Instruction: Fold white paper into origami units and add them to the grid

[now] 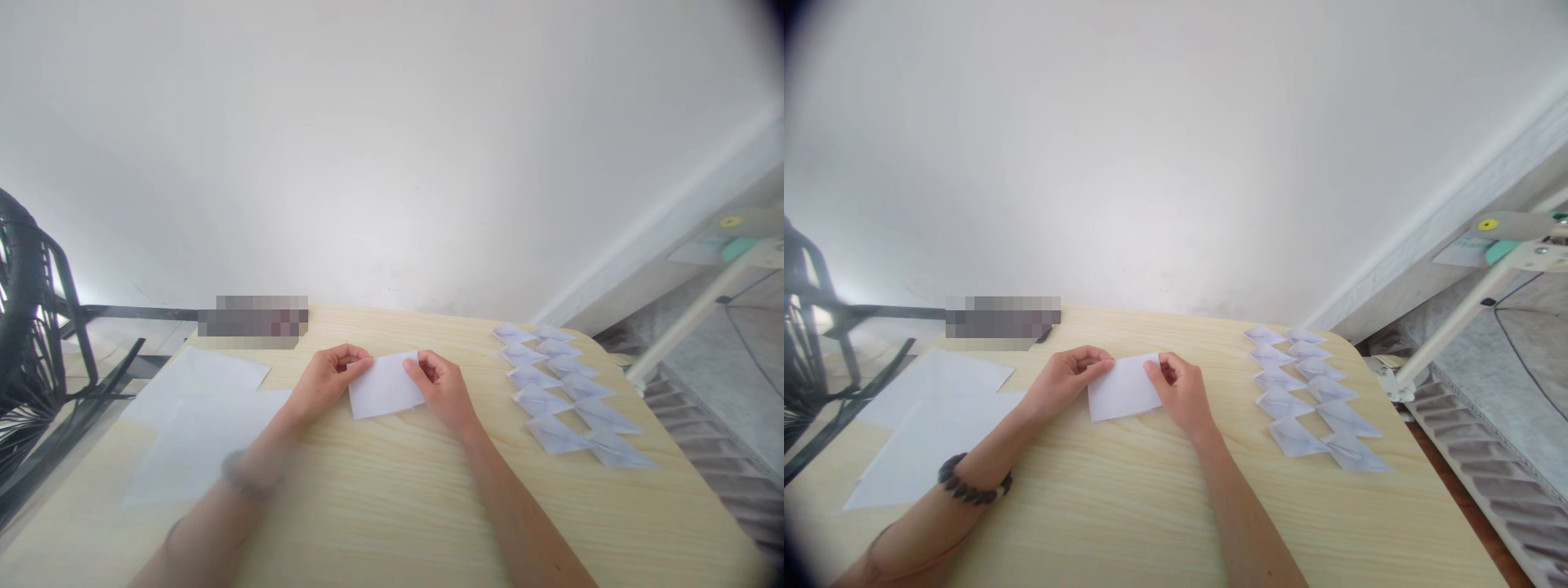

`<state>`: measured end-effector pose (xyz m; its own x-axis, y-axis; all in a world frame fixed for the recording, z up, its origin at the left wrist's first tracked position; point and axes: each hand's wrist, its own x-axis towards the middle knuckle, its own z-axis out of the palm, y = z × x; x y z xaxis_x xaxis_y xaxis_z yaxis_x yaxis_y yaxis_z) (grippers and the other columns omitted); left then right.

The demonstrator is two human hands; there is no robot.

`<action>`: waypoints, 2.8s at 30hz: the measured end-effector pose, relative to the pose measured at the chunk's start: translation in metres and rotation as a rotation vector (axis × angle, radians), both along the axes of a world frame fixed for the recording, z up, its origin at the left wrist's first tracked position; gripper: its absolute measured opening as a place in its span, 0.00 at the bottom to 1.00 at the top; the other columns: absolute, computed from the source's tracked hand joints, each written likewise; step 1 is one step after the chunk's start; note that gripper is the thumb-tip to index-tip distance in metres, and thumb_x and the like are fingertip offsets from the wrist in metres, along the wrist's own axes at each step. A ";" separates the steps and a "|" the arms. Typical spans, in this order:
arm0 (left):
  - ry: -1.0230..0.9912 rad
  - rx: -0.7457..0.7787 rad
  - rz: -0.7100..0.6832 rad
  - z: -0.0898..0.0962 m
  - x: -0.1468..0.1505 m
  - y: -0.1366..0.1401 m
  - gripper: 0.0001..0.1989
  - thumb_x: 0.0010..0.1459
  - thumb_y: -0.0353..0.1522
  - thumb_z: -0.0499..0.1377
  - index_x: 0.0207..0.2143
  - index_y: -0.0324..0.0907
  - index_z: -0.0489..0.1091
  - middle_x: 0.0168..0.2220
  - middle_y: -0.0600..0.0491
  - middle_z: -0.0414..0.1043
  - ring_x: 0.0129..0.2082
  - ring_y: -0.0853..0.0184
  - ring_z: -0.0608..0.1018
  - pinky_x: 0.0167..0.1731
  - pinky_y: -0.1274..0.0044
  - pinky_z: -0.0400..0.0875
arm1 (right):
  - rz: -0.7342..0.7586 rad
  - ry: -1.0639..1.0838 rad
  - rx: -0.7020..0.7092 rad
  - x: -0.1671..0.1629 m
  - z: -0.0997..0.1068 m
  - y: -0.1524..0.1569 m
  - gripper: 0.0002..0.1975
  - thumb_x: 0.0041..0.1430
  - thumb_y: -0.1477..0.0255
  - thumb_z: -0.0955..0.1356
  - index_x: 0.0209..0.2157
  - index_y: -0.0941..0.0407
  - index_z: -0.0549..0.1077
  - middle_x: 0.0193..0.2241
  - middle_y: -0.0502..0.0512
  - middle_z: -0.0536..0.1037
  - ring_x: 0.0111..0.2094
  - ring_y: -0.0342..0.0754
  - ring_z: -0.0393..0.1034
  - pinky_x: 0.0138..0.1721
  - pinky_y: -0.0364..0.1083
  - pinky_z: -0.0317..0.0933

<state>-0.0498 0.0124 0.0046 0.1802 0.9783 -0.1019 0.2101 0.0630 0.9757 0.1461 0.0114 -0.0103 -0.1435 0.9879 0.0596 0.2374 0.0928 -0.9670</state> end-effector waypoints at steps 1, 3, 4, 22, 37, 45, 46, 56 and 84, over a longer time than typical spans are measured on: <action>-0.007 -0.016 -0.002 0.001 0.000 0.000 0.15 0.49 0.41 0.58 0.34 0.39 0.68 0.30 0.52 0.74 0.29 0.67 0.74 0.26 0.80 0.65 | -0.019 0.007 0.001 0.000 0.000 0.000 0.13 0.53 0.62 0.63 0.29 0.58 0.70 0.21 0.50 0.70 0.22 0.41 0.62 0.20 0.39 0.54; -0.015 -0.051 -0.008 0.002 0.001 -0.001 0.17 0.48 0.41 0.59 0.36 0.39 0.68 0.31 0.51 0.75 0.29 0.66 0.75 0.27 0.79 0.67 | -0.048 0.036 0.003 0.001 -0.001 0.001 0.14 0.53 0.61 0.63 0.30 0.58 0.70 0.23 0.51 0.71 0.23 0.42 0.63 0.21 0.39 0.55; -0.012 -0.064 -0.009 0.003 0.002 -0.001 0.17 0.47 0.42 0.59 0.36 0.39 0.68 0.31 0.51 0.75 0.30 0.65 0.75 0.28 0.78 0.67 | -0.056 0.047 0.006 0.001 -0.001 0.001 0.14 0.53 0.61 0.63 0.30 0.59 0.70 0.24 0.52 0.72 0.24 0.42 0.64 0.22 0.39 0.56; 0.107 -0.017 -0.043 0.000 0.001 -0.001 0.17 0.45 0.42 0.60 0.34 0.40 0.70 0.27 0.53 0.73 0.25 0.68 0.73 0.22 0.81 0.63 | -0.008 -0.192 0.080 -0.001 -0.001 0.000 0.15 0.50 0.61 0.65 0.21 0.58 0.64 0.17 0.46 0.62 0.19 0.38 0.53 0.19 0.38 0.49; 0.110 0.058 0.001 0.001 0.002 -0.001 0.17 0.49 0.44 0.56 0.33 0.39 0.69 0.30 0.51 0.72 0.26 0.67 0.72 0.22 0.80 0.64 | 0.002 -0.191 0.121 -0.002 0.001 -0.001 0.13 0.53 0.61 0.63 0.28 0.56 0.72 0.18 0.48 0.65 0.20 0.40 0.55 0.20 0.39 0.50; 0.184 0.077 -0.100 0.005 0.002 -0.006 0.16 0.51 0.43 0.54 0.30 0.40 0.73 0.30 0.52 0.74 0.28 0.66 0.73 0.24 0.80 0.64 | 0.096 -0.206 0.132 -0.004 0.007 -0.004 0.12 0.52 0.62 0.64 0.30 0.57 0.72 0.21 0.48 0.69 0.20 0.40 0.57 0.20 0.39 0.52; 0.183 0.075 -0.119 0.005 0.003 -0.006 0.16 0.51 0.42 0.54 0.30 0.40 0.73 0.30 0.52 0.74 0.29 0.66 0.73 0.24 0.80 0.65 | 0.102 -0.215 0.137 -0.003 0.007 -0.004 0.12 0.53 0.62 0.63 0.30 0.56 0.73 0.21 0.49 0.70 0.20 0.40 0.58 0.20 0.39 0.52; 0.098 0.042 -0.117 0.003 0.004 -0.006 0.14 0.50 0.41 0.55 0.28 0.39 0.70 0.27 0.52 0.72 0.27 0.68 0.72 0.23 0.81 0.64 | 0.151 -0.267 0.184 -0.003 0.006 -0.005 0.11 0.54 0.65 0.63 0.28 0.55 0.74 0.24 0.50 0.75 0.21 0.41 0.62 0.22 0.40 0.54; -0.119 0.018 -0.016 0.003 0.001 -0.002 0.09 0.52 0.36 0.55 0.30 0.38 0.66 0.28 0.54 0.68 0.28 0.70 0.71 0.28 0.79 0.67 | -0.101 -0.090 0.157 0.004 0.001 -0.001 0.11 0.52 0.65 0.65 0.28 0.57 0.74 0.25 0.51 0.75 0.23 0.41 0.62 0.22 0.39 0.54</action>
